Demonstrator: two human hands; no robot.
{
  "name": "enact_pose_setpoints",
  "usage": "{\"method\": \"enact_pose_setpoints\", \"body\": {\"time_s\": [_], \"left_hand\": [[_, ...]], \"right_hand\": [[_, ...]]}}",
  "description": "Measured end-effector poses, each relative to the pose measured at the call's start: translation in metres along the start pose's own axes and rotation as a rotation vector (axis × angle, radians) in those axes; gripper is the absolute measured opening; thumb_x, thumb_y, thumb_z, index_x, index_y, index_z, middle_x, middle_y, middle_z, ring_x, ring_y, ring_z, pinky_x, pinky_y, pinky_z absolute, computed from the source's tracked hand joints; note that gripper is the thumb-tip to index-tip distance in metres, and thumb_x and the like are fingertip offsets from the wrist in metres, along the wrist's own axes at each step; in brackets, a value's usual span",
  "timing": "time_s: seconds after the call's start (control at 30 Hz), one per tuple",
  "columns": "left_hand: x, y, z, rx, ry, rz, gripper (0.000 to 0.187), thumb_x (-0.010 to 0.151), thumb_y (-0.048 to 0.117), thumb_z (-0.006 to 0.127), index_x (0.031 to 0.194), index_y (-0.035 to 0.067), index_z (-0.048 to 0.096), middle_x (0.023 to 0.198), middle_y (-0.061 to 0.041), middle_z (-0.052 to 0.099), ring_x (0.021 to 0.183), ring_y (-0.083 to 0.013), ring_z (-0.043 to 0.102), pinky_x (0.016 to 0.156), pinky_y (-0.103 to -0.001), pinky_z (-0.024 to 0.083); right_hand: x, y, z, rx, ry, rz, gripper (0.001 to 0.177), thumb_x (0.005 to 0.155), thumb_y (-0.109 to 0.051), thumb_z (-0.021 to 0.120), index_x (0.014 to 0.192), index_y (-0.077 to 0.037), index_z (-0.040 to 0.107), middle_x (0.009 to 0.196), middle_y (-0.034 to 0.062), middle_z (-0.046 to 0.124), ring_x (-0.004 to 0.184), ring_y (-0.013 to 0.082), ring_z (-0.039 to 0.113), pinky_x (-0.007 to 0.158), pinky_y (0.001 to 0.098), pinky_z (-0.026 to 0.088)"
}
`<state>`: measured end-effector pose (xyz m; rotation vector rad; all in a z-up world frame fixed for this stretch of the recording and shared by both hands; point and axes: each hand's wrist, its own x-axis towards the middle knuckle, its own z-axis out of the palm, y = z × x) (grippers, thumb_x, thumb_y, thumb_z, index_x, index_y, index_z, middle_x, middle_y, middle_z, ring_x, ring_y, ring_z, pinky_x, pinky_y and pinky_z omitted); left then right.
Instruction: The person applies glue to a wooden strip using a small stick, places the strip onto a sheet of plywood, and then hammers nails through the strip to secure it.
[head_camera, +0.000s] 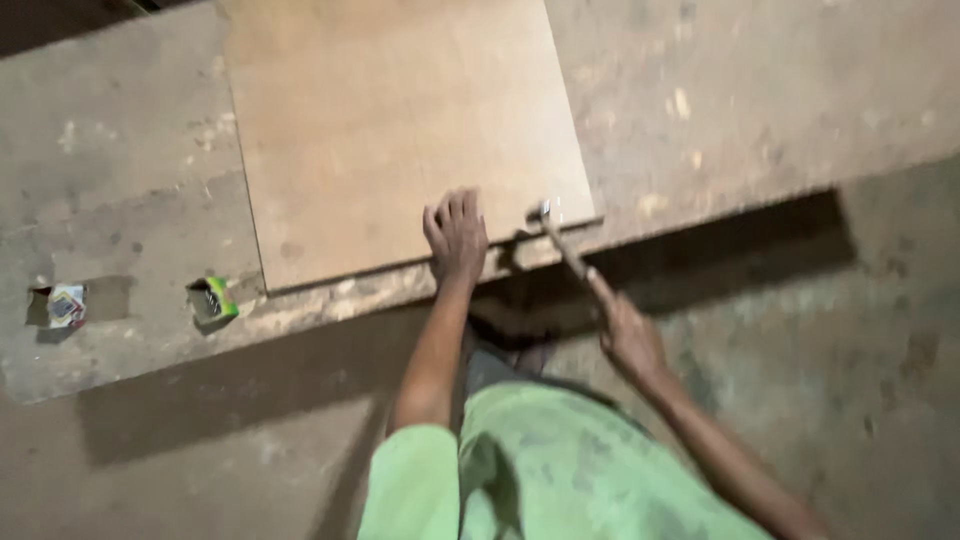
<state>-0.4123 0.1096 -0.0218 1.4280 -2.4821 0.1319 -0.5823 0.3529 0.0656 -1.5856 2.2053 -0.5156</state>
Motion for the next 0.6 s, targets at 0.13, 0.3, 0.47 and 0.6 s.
{"method": "enact_pose_setpoints", "body": {"time_s": [0.13,0.3,0.47,0.6], "left_hand": [[0.007,-0.002,-0.001,-0.178,0.017,-0.036,0.049,0.093,0.026,0.067,0.139,0.018,0.055,0.139,-0.001,0.054,0.136,-0.0202,0.044,0.118,-0.051,0.025],[0.005,0.0,0.004,-0.143,0.049,-0.029,0.047,0.098,0.028,0.066,0.142,0.018,0.053,0.142,0.0,0.053,0.138,-0.0191,0.044,0.121,-0.05,0.024],[0.01,-0.004,0.009,-0.152,-0.008,-0.055,0.048,0.096,0.028,0.066,0.141,0.018,0.053,0.141,-0.001,0.053,0.137,-0.0215,0.043,0.119,-0.053,0.024],[0.006,-0.007,0.014,-0.087,-0.037,-0.015,0.056,0.092,0.029,0.069,0.143,0.017,0.051,0.138,-0.008,0.053,0.131,-0.0274,0.044,0.115,-0.055,0.025]], "right_hand": [[0.015,-0.003,-0.035,0.244,0.277,-0.198,0.071,0.095,-0.004,0.062,0.157,-0.025,0.034,0.096,0.0189,0.063,0.071,0.035,0.065,0.057,0.0464,0.052],[0.014,0.003,-0.019,0.312,0.374,-0.323,0.073,0.102,0.001,0.053,0.161,-0.031,0.026,0.099,0.0085,0.066,0.071,0.0251,0.066,0.058,0.0364,0.053],[0.007,0.014,0.024,-0.24,-0.101,0.075,0.081,0.091,-0.002,0.059,0.161,-0.033,0.031,0.098,0.0203,0.065,0.068,0.0414,0.066,0.058,0.0537,0.053],[0.01,0.018,0.026,-0.082,-0.096,0.183,0.084,0.09,-0.004,0.057,0.163,-0.035,0.027,0.107,0.0192,0.067,0.078,0.0416,0.067,0.067,0.0535,0.054]]}}
